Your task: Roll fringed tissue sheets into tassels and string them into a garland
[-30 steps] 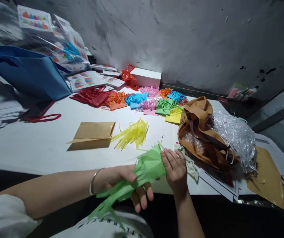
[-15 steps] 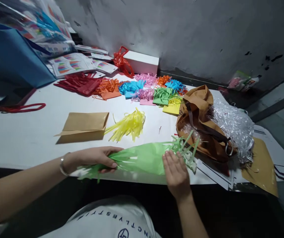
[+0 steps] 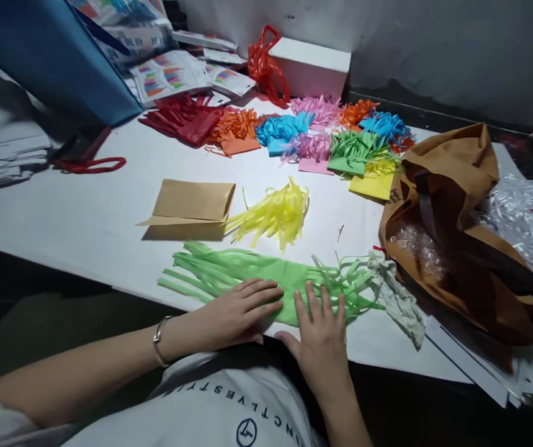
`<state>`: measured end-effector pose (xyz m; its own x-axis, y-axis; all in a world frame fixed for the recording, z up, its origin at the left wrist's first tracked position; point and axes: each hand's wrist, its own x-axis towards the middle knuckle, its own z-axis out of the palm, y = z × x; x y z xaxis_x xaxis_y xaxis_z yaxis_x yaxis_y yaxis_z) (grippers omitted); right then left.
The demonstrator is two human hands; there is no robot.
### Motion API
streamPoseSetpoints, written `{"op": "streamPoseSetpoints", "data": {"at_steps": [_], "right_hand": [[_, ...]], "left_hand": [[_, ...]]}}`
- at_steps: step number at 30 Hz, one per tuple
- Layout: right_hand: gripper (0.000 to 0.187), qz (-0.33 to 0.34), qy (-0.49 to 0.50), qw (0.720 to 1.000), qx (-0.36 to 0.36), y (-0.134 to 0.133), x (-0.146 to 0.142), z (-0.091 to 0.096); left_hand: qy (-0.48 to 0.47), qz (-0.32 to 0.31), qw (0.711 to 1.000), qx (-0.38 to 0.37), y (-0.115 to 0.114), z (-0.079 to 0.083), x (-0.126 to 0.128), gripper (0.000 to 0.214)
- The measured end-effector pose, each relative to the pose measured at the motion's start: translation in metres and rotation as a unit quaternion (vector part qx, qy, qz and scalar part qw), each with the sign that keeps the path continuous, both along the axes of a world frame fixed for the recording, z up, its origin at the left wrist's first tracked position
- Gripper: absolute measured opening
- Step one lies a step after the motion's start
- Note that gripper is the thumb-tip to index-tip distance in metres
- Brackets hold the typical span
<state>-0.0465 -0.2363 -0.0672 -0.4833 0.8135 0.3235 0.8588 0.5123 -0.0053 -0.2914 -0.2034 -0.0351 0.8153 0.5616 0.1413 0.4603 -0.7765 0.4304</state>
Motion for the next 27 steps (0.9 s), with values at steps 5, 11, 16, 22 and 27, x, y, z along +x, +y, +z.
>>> {"op": "streamPoseSetpoints", "data": {"at_steps": [5, 11, 16, 22, 27], "right_hand": [[0.060, -0.223, 0.061, 0.973, -0.019, -0.012, 0.045, 0.004], [0.044, -0.161, 0.136, 0.967, 0.146, -0.026, 0.042, 0.024], [0.036, 0.121, 0.133, 0.983, -0.032, -0.011, 0.001, 0.021], [0.036, 0.084, 0.216, 0.972, -0.048, 0.001, -0.003, 0.019], [0.036, 0.078, 0.215, 0.971, -0.065, 0.000, -0.010, 0.027]], "left_hand": [[0.000, 0.025, 1.000, 0.000, 0.004, -0.017, 0.001, 0.058], [-0.028, 0.063, 0.998, -0.008, 0.004, -0.015, 0.006, 0.036], [-0.082, 0.081, 0.993, -0.007, 0.006, -0.015, 0.008, 0.017], [-0.111, 0.065, 0.991, -0.030, 0.007, -0.010, 0.000, 0.010], [-0.137, 0.090, 0.986, -0.033, 0.008, -0.011, 0.002, 0.006]]}}
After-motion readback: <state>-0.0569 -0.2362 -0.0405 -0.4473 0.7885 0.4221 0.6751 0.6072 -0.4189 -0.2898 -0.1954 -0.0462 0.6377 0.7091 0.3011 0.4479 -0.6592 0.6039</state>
